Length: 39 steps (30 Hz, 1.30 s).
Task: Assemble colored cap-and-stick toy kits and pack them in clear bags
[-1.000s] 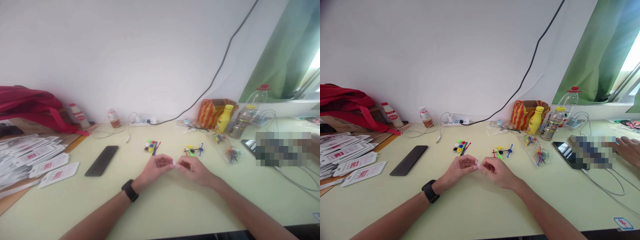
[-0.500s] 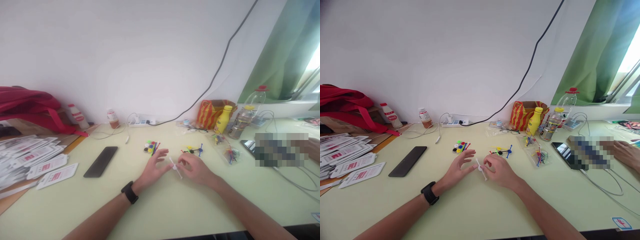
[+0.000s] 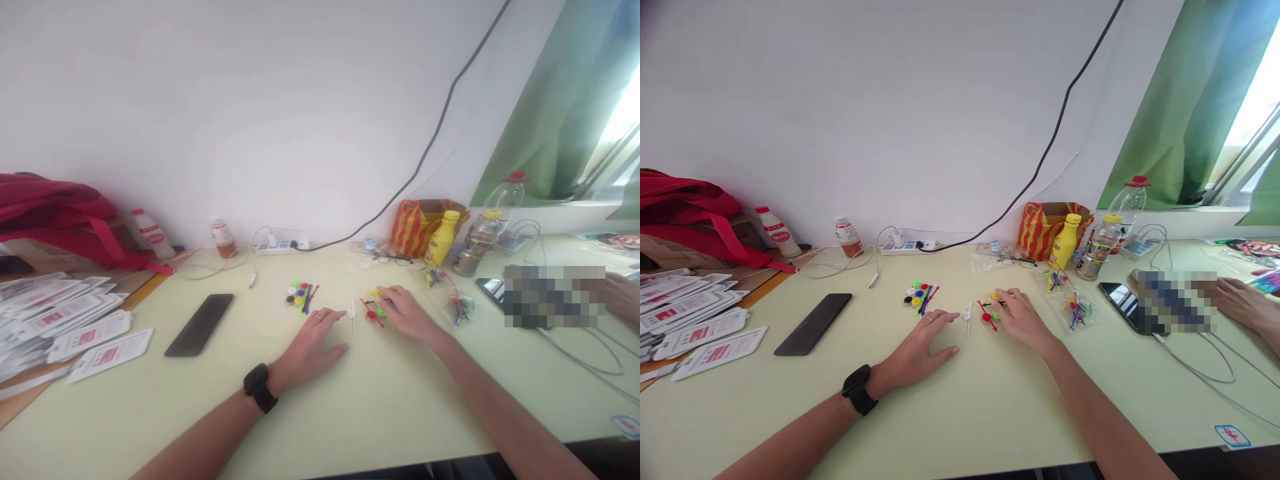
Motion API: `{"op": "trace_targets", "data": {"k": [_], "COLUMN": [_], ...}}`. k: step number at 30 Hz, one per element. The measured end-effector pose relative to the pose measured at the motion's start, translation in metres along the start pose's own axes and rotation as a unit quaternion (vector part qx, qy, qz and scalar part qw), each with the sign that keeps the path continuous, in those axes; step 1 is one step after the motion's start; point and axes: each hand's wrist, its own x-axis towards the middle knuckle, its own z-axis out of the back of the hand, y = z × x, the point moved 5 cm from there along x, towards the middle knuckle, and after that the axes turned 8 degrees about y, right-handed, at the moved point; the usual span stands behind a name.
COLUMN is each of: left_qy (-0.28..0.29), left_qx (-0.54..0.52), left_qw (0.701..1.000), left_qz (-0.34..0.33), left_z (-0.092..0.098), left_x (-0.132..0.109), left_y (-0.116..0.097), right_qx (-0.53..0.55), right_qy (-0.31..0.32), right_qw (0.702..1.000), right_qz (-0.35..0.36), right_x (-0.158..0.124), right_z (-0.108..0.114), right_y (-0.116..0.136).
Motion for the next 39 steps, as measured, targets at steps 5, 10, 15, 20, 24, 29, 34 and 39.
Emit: {"op": "trace_targets", "data": {"k": [5,10,15,20,24,29,34,39], "left_qy": [0.003,-0.012,-0.039,-0.035,-0.044,-0.041,-0.022,-0.032], "left_qx": [0.003,-0.006,-0.029,-0.067,-0.081,-0.029,-0.009,0.005], "left_qw": [1.000,1.000,0.998,0.997,0.995,0.998,0.999,0.999], "left_qz": [0.012,-0.006,0.026,0.033,0.050,0.030,0.043,0.030], "left_z": [-0.001,-0.002,-0.001,0.001,0.004,0.009,0.009,0.012], "left_x": [0.001,0.001,0.002,0.006,0.008,0.007,0.007,0.004], "left_y": [0.004,0.005,0.013,0.013,0.016,0.019,0.025,0.018], "right_qx": [0.081,0.153,0.232,0.249,0.189,0.093,0.074,0.035], "right_qy": [0.097,0.142,0.173,0.180,0.133,0.051,0.044,0.064], "right_qw": [0.981,0.963,0.945,0.942,0.963,0.981,0.986,0.983], "right_qz": [0.145,0.172,0.155,0.134,0.137,0.161,0.144,0.168], "right_x": [-0.011,-0.022,-0.022,-0.021,-0.016,-0.013,-0.014,-0.012], "right_z": [-0.016,-0.019,-0.018,-0.017,-0.011,-0.005,-0.006,-0.007], "right_y": [0.049,0.069,0.075,0.072,0.065,0.060,0.051,0.047]}}
